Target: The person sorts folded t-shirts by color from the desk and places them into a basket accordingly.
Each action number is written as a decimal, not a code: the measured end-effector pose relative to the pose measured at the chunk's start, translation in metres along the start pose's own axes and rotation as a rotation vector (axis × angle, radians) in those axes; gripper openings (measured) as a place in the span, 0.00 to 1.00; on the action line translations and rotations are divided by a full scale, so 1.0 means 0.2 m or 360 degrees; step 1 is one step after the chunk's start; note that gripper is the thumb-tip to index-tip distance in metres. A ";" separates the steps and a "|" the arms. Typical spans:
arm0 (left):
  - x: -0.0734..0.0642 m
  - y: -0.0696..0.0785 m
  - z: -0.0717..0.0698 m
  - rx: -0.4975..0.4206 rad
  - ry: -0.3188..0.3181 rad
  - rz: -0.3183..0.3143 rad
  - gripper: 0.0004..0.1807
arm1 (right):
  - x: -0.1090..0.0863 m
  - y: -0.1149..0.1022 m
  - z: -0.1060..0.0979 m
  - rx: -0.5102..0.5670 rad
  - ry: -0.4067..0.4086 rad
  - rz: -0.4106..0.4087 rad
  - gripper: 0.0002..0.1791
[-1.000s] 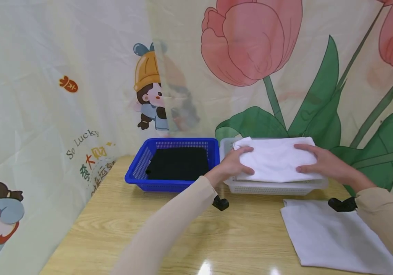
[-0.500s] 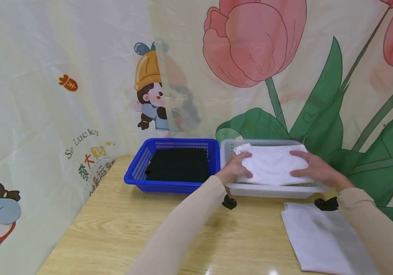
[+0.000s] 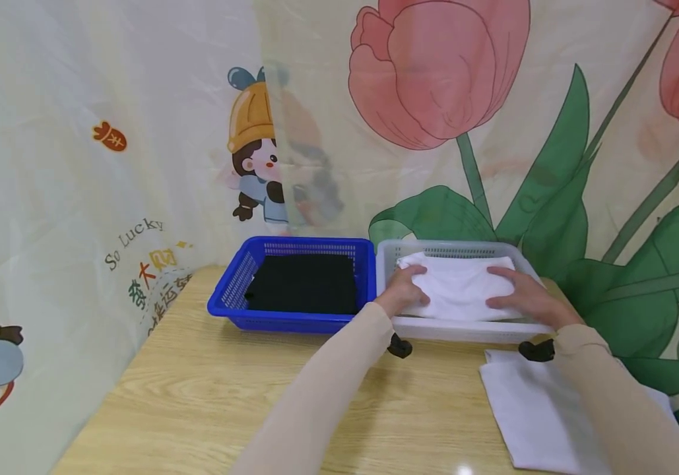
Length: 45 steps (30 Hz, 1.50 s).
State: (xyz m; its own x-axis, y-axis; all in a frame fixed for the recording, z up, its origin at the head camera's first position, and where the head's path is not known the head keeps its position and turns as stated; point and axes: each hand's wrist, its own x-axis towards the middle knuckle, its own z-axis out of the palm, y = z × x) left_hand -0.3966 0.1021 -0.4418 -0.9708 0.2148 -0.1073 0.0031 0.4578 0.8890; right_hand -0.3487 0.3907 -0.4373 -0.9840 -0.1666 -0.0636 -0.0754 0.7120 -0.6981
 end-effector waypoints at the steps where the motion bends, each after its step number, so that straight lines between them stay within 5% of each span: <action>1: 0.02 -0.01 0.00 0.0003 0.0003 -0.0030 0.43 | 0.01 0.00 0.01 0.0008 -0.0006 -0.0005 0.53; 7: 0.07 -0.03 0.02 -0.0004 0.0012 -0.0145 0.44 | 0.07 0.04 0.05 -0.0032 -0.0017 -0.0037 0.51; 16: -0.04 0.03 0.01 0.0005 0.0070 -0.0122 0.42 | 0.09 0.05 0.06 -0.0074 -0.0016 0.0000 0.51; 26: -0.02 0.01 -0.01 0.0209 0.0018 -0.0069 0.46 | 0.11 0.03 0.08 -0.0152 -0.0019 0.0000 0.50; 35: -0.15 0.11 -0.11 0.0444 0.0028 0.0198 0.42 | -0.03 -0.11 -0.05 -0.0402 -0.0085 -0.0072 0.39; 40: -0.28 0.18 -0.20 0.0439 -0.0061 0.0395 0.36 | -0.23 -0.27 -0.21 -0.0351 -0.0015 -0.0215 0.39; 45: -0.47 0.21 -0.23 0.0392 -0.0241 0.0667 0.31 | -0.50 -0.26 -0.32 -0.0320 0.0212 -0.0279 0.35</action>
State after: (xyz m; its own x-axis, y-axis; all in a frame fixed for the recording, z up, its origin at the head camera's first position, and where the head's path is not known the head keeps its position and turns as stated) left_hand -0.3163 0.0613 -0.3739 -0.8285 0.5377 0.1565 0.4588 0.4916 0.7402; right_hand -0.2571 0.4148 -0.3487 -0.9647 -0.2173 0.1489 -0.2634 0.8034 -0.5340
